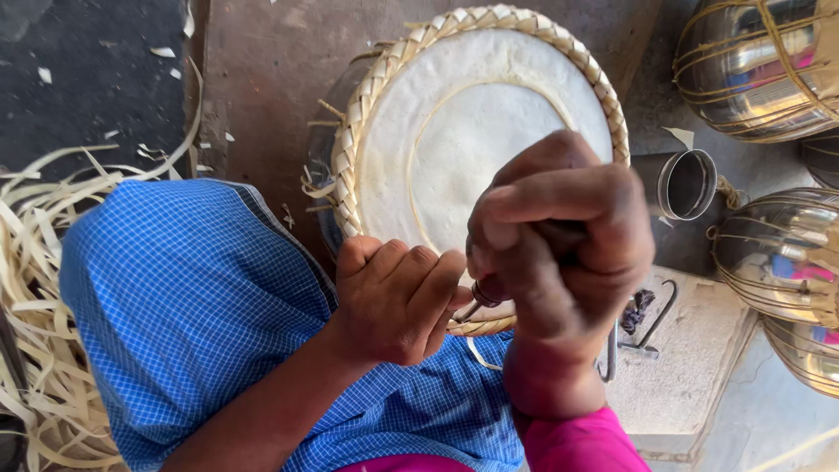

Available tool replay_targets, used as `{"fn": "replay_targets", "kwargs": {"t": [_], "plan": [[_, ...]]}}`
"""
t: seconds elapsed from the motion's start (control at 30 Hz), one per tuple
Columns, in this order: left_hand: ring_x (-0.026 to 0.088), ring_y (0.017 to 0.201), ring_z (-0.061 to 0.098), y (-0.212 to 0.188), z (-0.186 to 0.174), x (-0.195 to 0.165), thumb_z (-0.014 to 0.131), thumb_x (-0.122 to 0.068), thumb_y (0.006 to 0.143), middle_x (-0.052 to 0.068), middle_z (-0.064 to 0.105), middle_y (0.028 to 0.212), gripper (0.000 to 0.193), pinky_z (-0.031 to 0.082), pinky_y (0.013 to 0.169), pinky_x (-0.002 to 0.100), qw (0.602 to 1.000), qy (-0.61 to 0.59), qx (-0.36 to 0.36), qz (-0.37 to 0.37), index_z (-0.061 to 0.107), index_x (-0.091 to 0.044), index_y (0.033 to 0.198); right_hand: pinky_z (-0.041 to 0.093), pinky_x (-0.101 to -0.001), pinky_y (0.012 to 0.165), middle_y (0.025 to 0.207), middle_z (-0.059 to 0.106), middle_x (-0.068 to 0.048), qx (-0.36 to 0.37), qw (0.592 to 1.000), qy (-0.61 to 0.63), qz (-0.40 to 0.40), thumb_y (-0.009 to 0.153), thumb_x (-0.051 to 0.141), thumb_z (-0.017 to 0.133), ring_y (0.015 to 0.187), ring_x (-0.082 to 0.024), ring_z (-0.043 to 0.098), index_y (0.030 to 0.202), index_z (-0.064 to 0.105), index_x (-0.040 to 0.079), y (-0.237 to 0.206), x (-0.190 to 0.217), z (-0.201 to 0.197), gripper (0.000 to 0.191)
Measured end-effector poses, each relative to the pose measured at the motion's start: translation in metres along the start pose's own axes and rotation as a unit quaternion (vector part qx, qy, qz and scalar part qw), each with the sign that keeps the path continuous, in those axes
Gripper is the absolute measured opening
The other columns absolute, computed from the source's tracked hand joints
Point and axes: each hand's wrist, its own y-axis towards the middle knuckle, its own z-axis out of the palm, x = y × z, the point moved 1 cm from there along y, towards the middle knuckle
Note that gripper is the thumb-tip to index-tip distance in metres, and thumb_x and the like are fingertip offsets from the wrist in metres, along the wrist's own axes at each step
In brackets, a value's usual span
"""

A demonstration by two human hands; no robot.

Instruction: The person sits on the floor and weaves leather straps into the braided rim of a drum using a wooden-handled metal tool to pull and tighten the material.

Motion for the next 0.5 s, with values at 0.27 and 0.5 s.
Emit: {"fn": "replay_targets", "kwargs": {"t": [0.27, 0.5], "plan": [[0.019, 0.071, 0.055, -0.005, 0.003, -0.009, 0.051, -0.027, 0.111, 0.002, 0.060, 0.082, 0.028, 0.033, 0.081, 0.042, 1.000, -0.011, 0.004, 0.011, 0.066, -0.004, 0.114, 0.046, -0.0243, 0.059, 0.096, 0.057, -0.012, 0.099, 0.986, 0.127, 0.033, 0.103, 0.017, 0.063, 0.071, -0.013, 0.055, 0.113, 0.052, -0.003, -0.010, -0.044, -0.041, 0.025], [0.023, 0.081, 0.062, 0.005, -0.002, 0.009, 0.057, -0.030, 0.109, 0.003, 0.066, 0.086, 0.022, 0.036, 0.088, 0.044, 0.993, -0.117, 0.017, -0.008, 0.067, -0.012, 0.115, 0.055, -0.0300, 0.088, 0.114, 0.061, -0.015, -0.011, 0.968, -0.216, -0.124, 0.108, 0.034, 0.067, 0.101, -0.018, 0.064, 0.133, 0.050, -0.006, -0.041, -0.041, -0.062, 0.050]]}}
